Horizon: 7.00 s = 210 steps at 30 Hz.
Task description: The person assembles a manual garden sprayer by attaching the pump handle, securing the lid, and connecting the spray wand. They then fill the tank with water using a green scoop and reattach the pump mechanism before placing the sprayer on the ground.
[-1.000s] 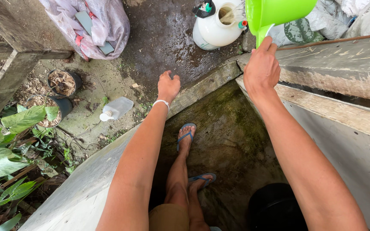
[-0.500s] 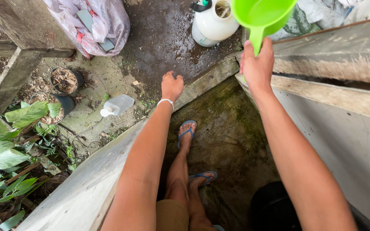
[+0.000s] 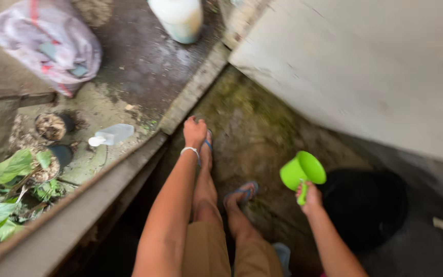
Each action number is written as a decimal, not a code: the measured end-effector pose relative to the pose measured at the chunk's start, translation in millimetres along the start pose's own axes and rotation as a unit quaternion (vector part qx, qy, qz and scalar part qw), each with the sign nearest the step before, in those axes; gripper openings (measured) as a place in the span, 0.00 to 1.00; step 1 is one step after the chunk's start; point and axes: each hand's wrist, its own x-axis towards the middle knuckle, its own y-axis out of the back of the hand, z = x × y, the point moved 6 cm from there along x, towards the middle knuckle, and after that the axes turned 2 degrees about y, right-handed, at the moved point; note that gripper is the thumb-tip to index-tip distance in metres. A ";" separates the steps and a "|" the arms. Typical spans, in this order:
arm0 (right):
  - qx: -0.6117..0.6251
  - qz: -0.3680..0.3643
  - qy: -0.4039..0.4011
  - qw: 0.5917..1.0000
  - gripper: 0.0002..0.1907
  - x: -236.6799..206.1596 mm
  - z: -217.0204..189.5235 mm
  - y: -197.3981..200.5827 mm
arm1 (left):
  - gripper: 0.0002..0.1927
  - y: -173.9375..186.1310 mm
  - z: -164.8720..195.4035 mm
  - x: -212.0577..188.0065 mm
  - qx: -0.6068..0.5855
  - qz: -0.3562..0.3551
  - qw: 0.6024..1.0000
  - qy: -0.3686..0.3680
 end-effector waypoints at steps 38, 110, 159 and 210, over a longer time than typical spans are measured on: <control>-0.525 -0.266 0.304 0.749 0.25 24.0 -121.8 -410.4 | 0.23 170.0 1.1 127.3 -0.023 0.077 0.991 0.110; -0.653 -0.184 0.336 0.653 0.17 -369.5 -495.2 -1061.3 | 0.17 425.1 319.1 660.3 -0.556 -0.278 0.783 0.020; -0.419 -0.478 0.306 0.708 0.07 -247.9 -623.6 -2073.8 | 0.19 680.5 478.2 1449.0 -0.821 0.063 0.555 0.115; -0.334 -0.507 0.724 0.328 0.08 -51.2 -681.0 -2222.5 | 0.12 615.2 222.6 1478.1 -0.710 -0.080 0.686 0.136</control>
